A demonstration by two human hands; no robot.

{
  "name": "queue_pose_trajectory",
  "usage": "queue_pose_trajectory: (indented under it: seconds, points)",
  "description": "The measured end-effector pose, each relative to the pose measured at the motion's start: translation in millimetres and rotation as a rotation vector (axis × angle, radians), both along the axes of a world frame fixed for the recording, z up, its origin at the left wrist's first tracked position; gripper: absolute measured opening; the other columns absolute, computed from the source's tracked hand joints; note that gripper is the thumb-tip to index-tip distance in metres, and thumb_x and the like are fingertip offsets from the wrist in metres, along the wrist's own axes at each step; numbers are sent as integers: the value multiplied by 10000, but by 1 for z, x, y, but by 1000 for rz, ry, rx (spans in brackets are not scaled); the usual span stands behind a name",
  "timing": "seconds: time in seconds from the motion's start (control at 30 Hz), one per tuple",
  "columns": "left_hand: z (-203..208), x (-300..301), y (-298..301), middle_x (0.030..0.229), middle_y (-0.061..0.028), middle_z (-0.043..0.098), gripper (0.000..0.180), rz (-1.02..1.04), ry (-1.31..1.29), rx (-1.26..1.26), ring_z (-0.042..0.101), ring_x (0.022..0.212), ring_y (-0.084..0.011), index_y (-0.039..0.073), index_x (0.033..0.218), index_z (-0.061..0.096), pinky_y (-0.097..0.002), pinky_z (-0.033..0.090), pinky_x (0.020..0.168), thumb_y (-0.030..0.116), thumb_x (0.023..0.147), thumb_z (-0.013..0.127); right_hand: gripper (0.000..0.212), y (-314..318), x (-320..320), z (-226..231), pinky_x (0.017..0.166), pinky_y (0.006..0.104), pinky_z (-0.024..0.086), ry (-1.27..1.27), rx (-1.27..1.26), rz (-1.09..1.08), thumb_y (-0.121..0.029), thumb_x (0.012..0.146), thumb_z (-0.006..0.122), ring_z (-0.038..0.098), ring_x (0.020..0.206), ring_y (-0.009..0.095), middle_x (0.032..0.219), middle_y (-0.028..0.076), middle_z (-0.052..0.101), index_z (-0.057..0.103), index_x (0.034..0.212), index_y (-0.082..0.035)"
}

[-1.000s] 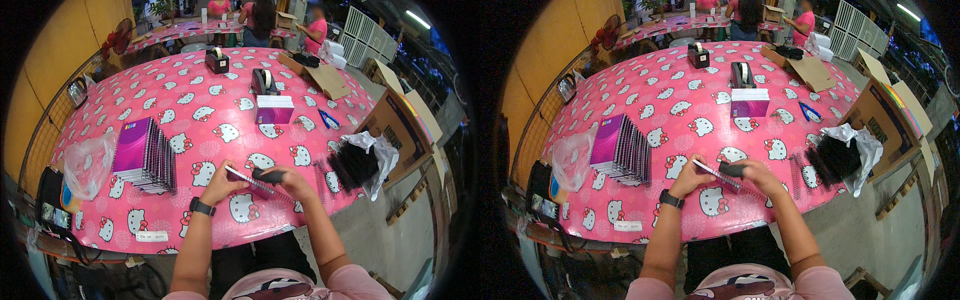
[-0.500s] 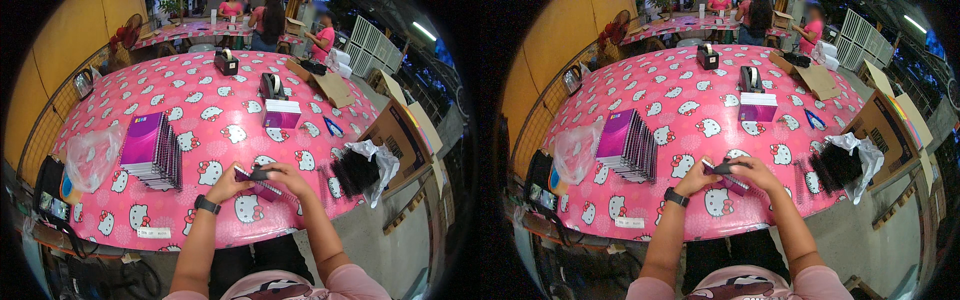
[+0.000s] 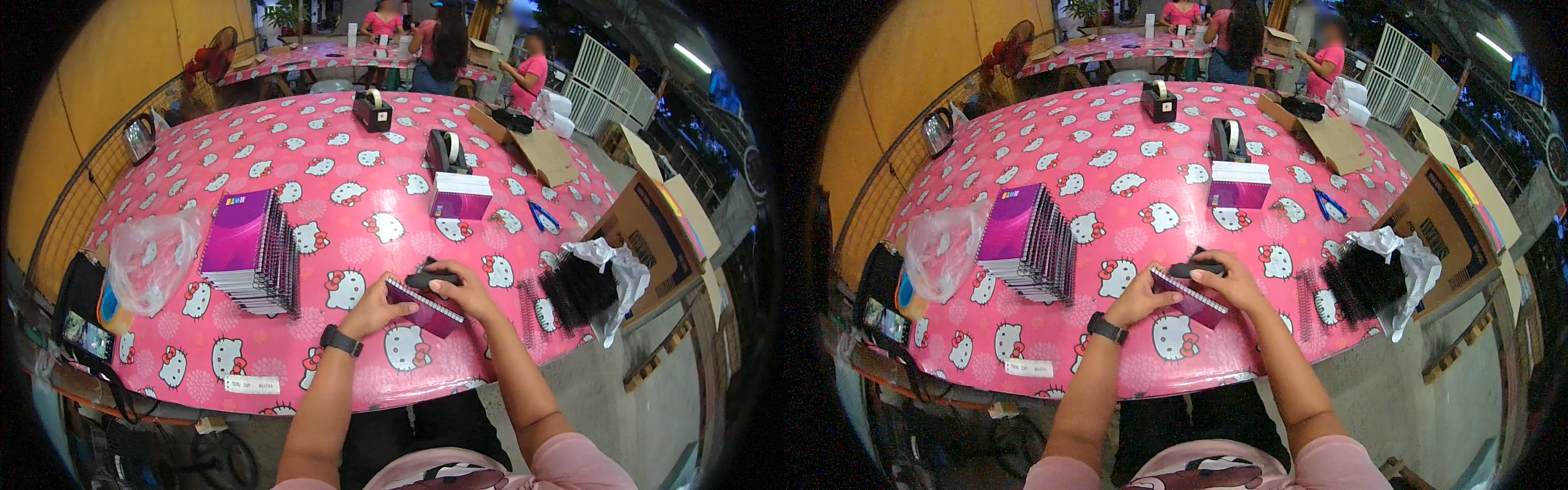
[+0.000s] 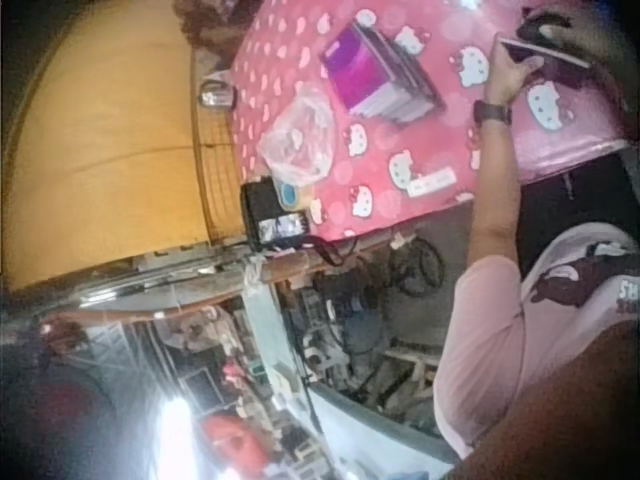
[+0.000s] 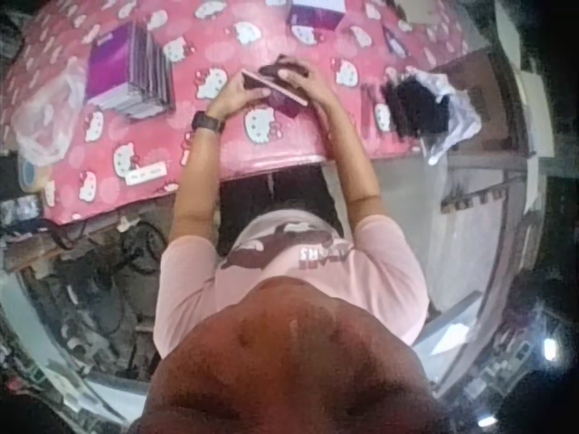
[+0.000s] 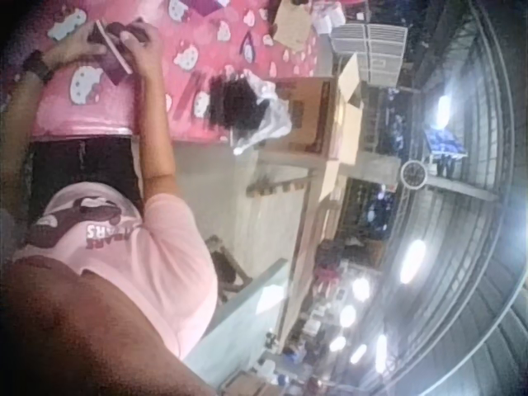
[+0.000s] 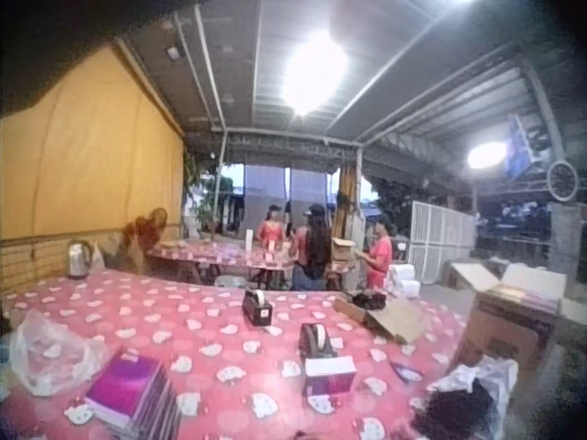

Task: The person assembles spiral-bound notebooks by inserting black plastic spiral coils into the punched holes of purple notebook covers. They work at a table covered with a pink Hello Kitty tablecloth, handling the notebooks and coils one at a time. Other people are visible in the background working at similar tables.

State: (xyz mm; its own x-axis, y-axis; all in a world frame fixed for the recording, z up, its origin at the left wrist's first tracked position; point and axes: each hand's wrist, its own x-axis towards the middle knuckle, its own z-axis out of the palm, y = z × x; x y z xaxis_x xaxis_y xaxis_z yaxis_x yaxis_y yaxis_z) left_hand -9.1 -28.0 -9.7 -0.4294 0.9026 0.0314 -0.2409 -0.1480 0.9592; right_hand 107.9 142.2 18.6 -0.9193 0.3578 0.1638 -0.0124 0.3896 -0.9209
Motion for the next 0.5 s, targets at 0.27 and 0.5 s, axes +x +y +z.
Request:
queue_pose_trajectory:
  seconds: [0.27,0.5]
  points:
    - [3,2,3,837,-35,574,310,183,452,-73,549,766,-93,26,939,469,-257,469,688,167,794,703,339,-37,-2,40,817,385,438,202,559,-52,-173,739,689,567,931,311,1035,150,612,612,1049,-58]
    - [8,2,2,859,-22,621,143,268,195,168,558,787,-69,20,902,569,-230,462,721,59,807,668,297,-46,-11,40,680,293,485,93,277,-129,11,702,676,588,789,185,887,102,593,625,992,-35]
